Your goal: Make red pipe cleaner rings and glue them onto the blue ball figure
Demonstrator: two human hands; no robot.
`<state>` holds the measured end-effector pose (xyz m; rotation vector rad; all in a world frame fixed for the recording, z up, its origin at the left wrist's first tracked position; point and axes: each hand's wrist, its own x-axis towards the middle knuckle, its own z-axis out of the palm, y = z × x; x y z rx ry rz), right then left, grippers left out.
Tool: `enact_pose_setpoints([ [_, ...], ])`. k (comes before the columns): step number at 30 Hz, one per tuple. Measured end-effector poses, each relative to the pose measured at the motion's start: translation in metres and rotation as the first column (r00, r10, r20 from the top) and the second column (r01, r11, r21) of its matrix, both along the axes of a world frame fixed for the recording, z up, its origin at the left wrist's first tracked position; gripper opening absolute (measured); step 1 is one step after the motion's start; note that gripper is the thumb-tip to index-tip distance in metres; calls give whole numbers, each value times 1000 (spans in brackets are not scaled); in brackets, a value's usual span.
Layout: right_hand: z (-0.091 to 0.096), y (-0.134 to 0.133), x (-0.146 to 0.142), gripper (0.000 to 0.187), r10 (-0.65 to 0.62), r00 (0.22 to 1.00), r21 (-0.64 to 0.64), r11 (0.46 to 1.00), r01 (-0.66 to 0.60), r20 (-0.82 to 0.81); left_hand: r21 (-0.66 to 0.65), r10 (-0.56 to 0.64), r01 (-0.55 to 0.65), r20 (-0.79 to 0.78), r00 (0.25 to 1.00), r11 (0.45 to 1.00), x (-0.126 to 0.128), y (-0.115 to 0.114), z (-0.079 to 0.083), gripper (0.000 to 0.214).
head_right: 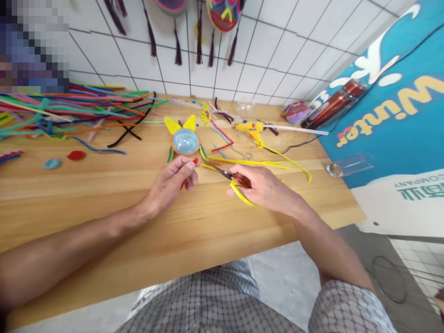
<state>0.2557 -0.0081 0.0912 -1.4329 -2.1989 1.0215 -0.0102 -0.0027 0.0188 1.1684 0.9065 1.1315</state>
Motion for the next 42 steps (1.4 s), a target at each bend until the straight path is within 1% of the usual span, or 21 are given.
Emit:
enact_pose_setpoints([
  [2,-5,-8,9,33,-61,998,-30,998,60,-31,33,32,-31,-17,999,999,0,2,0,29],
  [4,-13,-15,14,37,-132,987,-87,989,124,-96,54,86,-83,-54,995,995,-1,4,2,25],
  [6,-22,-20,14,42,-191,961,-161,974,161,-197,22,128,-126,-59,990,992,-3,7,5,25],
  [8,-29,-24,10,47,-234,917,-260,954,152,-322,-40,142,-142,-2,990,989,-4,9,8,25],
  [10,-33,-27,4,54,-229,868,-335,939,78,-441,-85,144,-137,75,987,987,-5,10,12,26],
  [13,-40,-25,-7,71,-143,792,-357,929,-100,-594,-99,149,-134,162,976,986,-5,10,16,28],
  [15,-45,-21,-13,78,-111,733,-382,899,-213,-671,-84,153,-139,195,969,987,-5,10,17,30],
  [17,-48,-16,-19,81,-126,681,-428,854,-296,-721,-53,160,-152,207,965,987,-6,10,16,31],
  [19,-49,-12,-24,81,-153,655,-468,816,-339,-740,-14,175,-175,196,965,984,-6,11,13,31],
  [21,-49,-8,-27,79,-176,653,-489,805,-335,-737,13,191,-197,178,965,980,-5,12,9,32],
  [26,-45,0,-31,75,-173,661,-469,831,-300,-730,34,202,-208,131,971,978,-3,15,-2,36],
  [31,-41,6,-35,75,-170,664,-455,845,-282,-728,56,218,-223,94,971,973,-1,16,-8,29],
  [35,-44,11,-36,73,-185,654,-459,845,-276,-734,58,181,-184,47,982,981,-2,15,-11,24],
  [39,-48,17,-36,69,-204,626,-453,850,-268,-752,94,137,-136,-11,990,986,-3,13,-14,22],
  [42,-50,18,-34,68,-198,620,-437,861,-260,-759,97,170,-167,-23,985,981,-4,15,-15,23],
])
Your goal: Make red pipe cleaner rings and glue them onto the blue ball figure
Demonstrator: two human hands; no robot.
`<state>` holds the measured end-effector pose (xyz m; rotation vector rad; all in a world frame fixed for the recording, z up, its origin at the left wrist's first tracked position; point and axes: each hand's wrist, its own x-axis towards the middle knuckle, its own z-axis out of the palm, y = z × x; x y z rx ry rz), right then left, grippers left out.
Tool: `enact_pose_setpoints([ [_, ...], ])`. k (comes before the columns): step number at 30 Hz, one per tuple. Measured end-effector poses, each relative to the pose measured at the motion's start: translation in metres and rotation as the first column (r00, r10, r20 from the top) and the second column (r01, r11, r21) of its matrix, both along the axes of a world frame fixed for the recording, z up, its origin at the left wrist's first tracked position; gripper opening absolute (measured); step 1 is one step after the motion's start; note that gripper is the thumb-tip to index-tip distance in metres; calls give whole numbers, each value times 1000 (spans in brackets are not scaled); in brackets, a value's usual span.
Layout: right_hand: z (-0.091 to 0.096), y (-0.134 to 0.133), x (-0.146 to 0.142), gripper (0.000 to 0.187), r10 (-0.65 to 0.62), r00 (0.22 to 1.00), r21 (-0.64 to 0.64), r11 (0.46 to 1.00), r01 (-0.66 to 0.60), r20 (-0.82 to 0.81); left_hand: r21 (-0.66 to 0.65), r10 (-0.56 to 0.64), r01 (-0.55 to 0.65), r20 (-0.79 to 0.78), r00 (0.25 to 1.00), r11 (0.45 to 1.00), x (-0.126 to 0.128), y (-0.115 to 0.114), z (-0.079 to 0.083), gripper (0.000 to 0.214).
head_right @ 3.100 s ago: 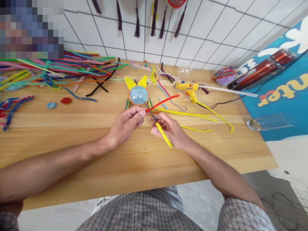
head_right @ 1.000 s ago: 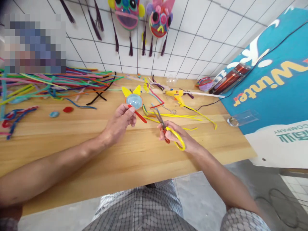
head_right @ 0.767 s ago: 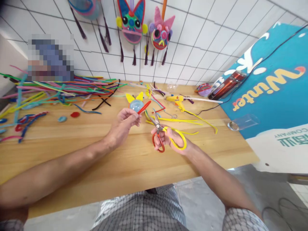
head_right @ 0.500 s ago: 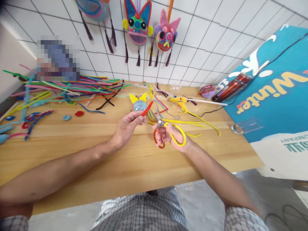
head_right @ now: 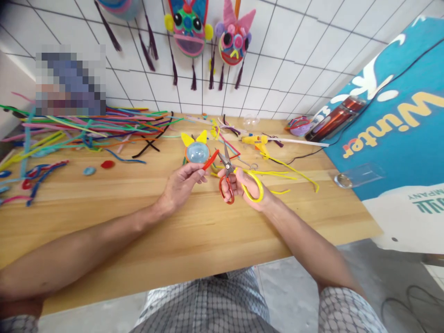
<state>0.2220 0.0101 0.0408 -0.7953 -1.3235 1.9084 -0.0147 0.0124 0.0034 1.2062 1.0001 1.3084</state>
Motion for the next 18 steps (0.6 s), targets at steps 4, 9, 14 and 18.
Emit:
enact_pose_setpoints([
  [4,-3,-4,2,70,10,1000,17,1000,-11,12,11,55,-55,-7,998,998,-2,6,-2,19],
  [9,-8,-7,-3,72,47,998,6,999,-48,39,36,42,-40,-46,998,999,-2,6,-4,18],
  [14,-7,-4,-6,73,-19,1000,-23,1000,19,12,102,-45,62,-166,985,993,-2,-1,-6,14],
  [18,-5,-3,-9,76,-44,998,-53,998,41,-44,220,-84,160,-321,943,962,-2,-6,-8,14],
])
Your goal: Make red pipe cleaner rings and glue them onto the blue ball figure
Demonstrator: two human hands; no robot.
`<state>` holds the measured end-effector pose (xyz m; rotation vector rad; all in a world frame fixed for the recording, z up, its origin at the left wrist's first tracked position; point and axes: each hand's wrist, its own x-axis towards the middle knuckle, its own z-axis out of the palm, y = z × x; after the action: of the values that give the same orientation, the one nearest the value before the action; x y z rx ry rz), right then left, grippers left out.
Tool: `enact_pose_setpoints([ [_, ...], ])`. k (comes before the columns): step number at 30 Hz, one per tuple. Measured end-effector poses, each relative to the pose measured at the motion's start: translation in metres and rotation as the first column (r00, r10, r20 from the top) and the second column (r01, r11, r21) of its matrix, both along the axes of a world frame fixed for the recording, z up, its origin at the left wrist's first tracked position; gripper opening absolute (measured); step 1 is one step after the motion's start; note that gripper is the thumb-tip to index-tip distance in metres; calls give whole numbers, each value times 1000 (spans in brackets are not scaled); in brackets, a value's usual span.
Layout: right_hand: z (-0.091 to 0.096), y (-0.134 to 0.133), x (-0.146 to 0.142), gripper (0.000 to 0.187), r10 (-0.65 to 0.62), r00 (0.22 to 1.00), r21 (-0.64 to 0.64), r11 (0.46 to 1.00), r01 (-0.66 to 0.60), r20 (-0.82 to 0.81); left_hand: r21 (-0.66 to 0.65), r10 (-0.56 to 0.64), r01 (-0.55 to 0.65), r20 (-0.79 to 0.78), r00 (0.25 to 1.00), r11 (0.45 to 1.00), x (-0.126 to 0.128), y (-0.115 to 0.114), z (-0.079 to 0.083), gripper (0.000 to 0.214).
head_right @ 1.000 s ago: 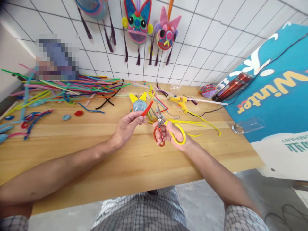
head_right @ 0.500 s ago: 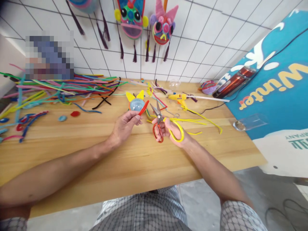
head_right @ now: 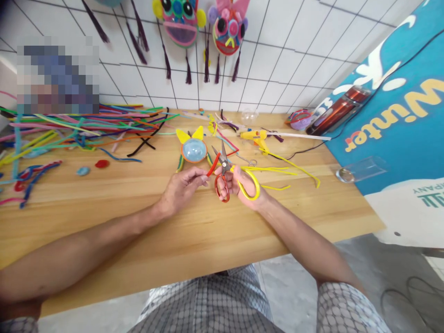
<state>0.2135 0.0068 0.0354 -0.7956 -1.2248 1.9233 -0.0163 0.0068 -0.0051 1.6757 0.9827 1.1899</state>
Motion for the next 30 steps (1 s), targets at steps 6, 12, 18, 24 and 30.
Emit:
enact_pose_setpoints([
  [6,0,-5,-6,74,11,1000,20,1000,-10,-29,105,8,-2,-58,998,994,1,-3,-4,15],
  [12,2,-11,-10,67,-41,999,49,998,39,31,166,3,15,-106,994,986,-1,-4,-6,16],
  [18,1,-15,-11,63,-92,994,23,996,90,52,128,-6,24,-137,991,991,-2,-6,-9,16],
  [24,36,-1,24,58,-382,921,324,883,339,77,62,-13,22,-143,990,998,-1,-8,-16,17],
  [30,60,-14,105,48,-340,669,489,872,-39,661,-64,15,-17,-40,999,998,0,-6,-14,17],
])
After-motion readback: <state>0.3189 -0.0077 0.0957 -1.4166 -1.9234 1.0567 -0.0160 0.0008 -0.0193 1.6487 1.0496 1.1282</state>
